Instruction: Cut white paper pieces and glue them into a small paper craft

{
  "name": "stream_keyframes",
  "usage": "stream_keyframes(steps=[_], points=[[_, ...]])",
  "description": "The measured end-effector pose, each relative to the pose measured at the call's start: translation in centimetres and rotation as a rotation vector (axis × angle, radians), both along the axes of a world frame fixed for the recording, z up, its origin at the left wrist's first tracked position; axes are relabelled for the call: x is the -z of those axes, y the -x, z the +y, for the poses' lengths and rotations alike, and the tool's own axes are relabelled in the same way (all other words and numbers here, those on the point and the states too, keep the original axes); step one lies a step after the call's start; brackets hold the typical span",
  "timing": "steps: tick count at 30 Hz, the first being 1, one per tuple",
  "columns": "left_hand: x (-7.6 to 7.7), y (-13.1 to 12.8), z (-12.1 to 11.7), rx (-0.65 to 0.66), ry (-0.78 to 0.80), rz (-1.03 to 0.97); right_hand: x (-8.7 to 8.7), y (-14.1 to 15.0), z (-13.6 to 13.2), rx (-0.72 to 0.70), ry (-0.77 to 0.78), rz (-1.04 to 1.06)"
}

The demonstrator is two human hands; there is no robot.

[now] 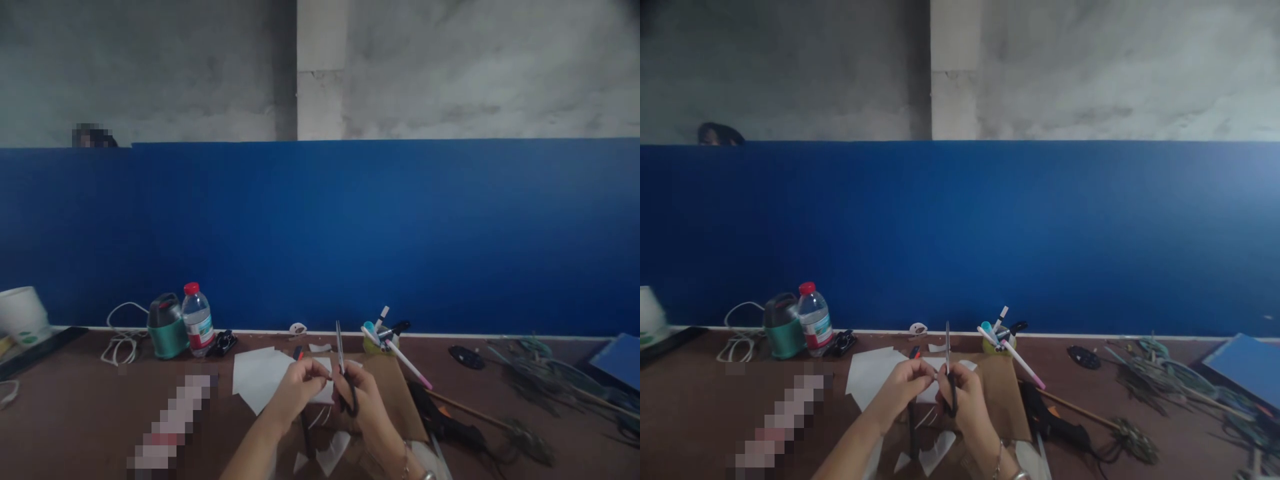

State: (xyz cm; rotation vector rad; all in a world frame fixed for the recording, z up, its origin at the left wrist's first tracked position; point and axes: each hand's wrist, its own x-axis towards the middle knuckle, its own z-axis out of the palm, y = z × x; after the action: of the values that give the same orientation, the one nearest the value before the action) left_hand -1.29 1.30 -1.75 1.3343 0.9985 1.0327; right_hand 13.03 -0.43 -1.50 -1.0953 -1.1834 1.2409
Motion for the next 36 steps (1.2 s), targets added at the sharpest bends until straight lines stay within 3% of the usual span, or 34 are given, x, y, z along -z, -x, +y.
stream_keyframes(steps=[3, 7, 12, 18, 25, 31, 36], points=[[0.3, -0.4, 0.0, 0.035, 0.031, -0.073, 0.1, 0.1, 0.0, 0.055, 0.007, 0.03], [0.1, -0.7, -0.3, -0.015, -0.009, -0.081, 0.1, 0.2, -0.2, 0.076, 0.008, 0.045], [-0.5, -0.9, -0.7, -0.027, -0.003, -0.103, -0.1, 0.2, -0.4, 0.021, 0.013, 0.017], [0.1, -0.9, -0.4, -0.069, -0.001, -0.125, 0.0, 0.3, -0.4, -0.008, 0.064, -0.007], [-0.3, -0.4, -0.4, -0.047, 0.033, -0.061, -0.4, 0.1, -0.5, -0.009, 0.032, -0.033], [-0.4, -0.9, -0.8, 0.021, 0.049, -0.181, 0.0, 0.2, -0.5, 0.076, -0.028, 0.007], [-0.1, -1.2, -0.8, -0.01, 0.044, -0.195, 0.1, 0.3, -0.5, 0.082, -0.045, 0.005]])
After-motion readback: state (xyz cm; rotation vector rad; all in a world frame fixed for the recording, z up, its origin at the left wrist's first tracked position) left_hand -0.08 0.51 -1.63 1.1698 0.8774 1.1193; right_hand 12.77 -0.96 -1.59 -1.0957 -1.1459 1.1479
